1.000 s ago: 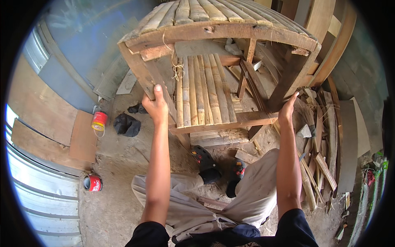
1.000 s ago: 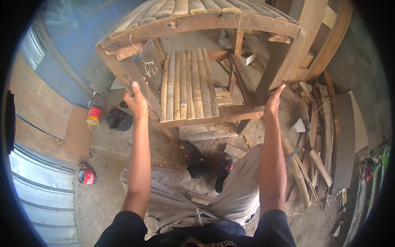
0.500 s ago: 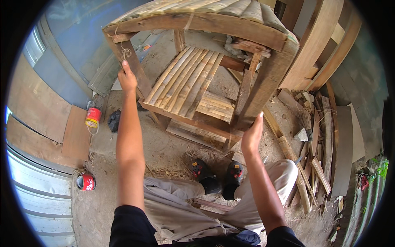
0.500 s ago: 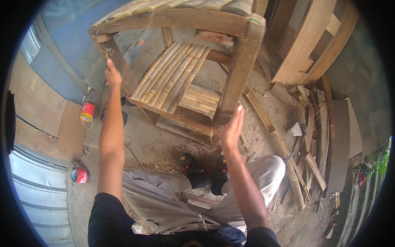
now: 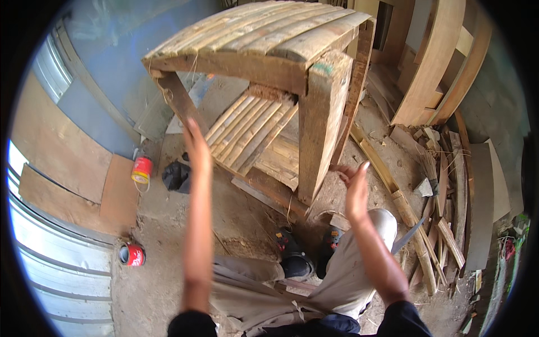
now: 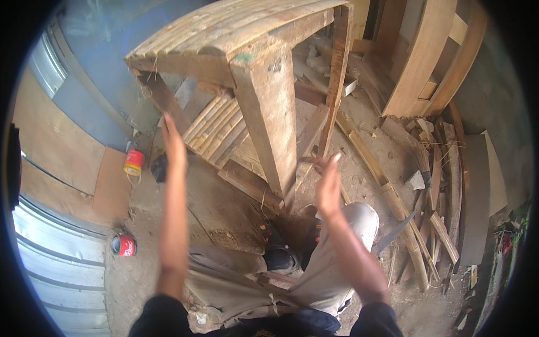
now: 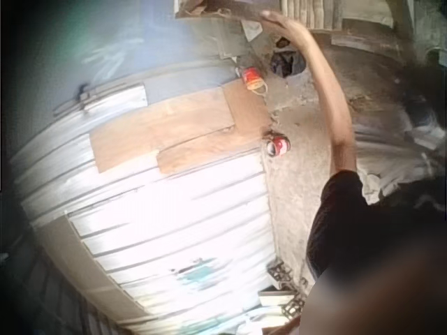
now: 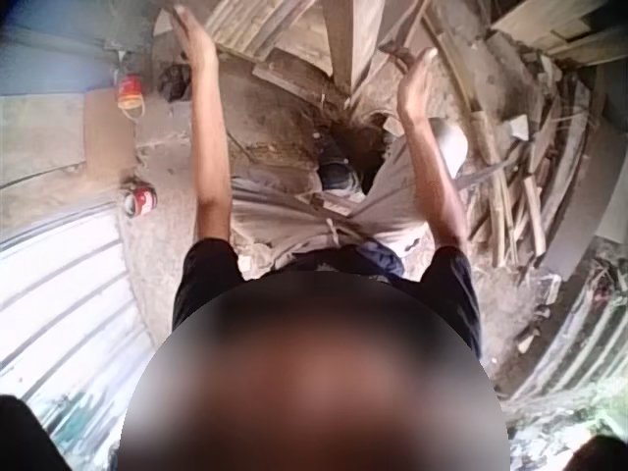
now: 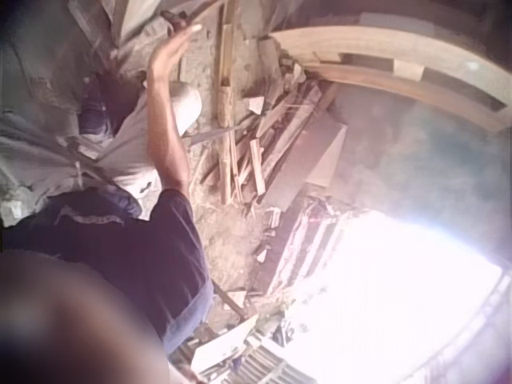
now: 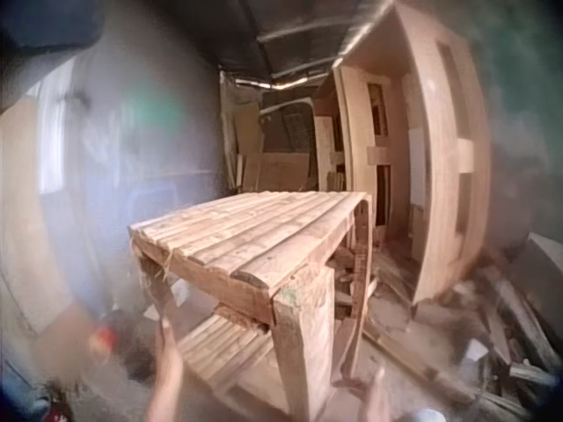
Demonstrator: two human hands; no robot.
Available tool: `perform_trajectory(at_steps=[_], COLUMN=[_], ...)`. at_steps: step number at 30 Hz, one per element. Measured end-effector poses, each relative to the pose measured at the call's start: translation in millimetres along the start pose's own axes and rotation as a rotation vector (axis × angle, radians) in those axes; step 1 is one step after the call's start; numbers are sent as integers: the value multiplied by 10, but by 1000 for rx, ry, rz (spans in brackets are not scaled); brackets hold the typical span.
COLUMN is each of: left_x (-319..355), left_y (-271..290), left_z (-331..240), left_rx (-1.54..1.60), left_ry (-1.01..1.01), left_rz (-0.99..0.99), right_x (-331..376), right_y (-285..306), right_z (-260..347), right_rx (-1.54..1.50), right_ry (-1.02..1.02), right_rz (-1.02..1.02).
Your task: The person assembles a wooden structure by fitting slats into a frame, hammering nails to secure them, and using a saw to trim a bamboo stick. The person works on the floor, handling wood pieces and tools to build the structure.
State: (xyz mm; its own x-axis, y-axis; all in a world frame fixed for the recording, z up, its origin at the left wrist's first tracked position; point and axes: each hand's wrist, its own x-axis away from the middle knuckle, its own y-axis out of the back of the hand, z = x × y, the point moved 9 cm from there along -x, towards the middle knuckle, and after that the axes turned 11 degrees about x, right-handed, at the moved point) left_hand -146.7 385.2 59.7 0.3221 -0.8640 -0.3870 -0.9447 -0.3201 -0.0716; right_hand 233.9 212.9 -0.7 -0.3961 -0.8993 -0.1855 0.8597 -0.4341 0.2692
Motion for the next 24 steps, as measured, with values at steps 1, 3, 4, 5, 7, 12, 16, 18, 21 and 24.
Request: perform_trajectory(at_steps=[1,3,4,5,7,12,16,18,21,24], left_x=[515,1523,1934,2244,2630,2520,2527,2548,2516,2450], left_y=[-134,-491,-685,-873,-1253,-1412,-1435,-1424,-1389,-1266], left_z=[-87,-215,-334,-337,-272,18,122,143,161,142], left_rx=[130,297,280,318,326,-98,-228,-200,-130,-74], left_ry=[-23,-36,-138,-135,-101,-134,-158,-173,-192,-253], left_rz=[13,72,108,133,191,-49,-27,-7,33,-14], right_x=[-250,-917,-1314,-1676,-2354,-3329,-3264,-3183,-3097,-2930], right_y=[96,331,481,619,860,602,663,701,728,831], right_z=[-98,-261,-284,-302,-4,-91,50,96,126,200], right_rx=[-171,-180,-186,-125,208,367,584,597,652,666], right_ry=[-61,-157,-150,-161,99,137,261,248,198,226], right_rz=[-33,-152,-331,-368,-571,-72,-90,-106,-67,-144])
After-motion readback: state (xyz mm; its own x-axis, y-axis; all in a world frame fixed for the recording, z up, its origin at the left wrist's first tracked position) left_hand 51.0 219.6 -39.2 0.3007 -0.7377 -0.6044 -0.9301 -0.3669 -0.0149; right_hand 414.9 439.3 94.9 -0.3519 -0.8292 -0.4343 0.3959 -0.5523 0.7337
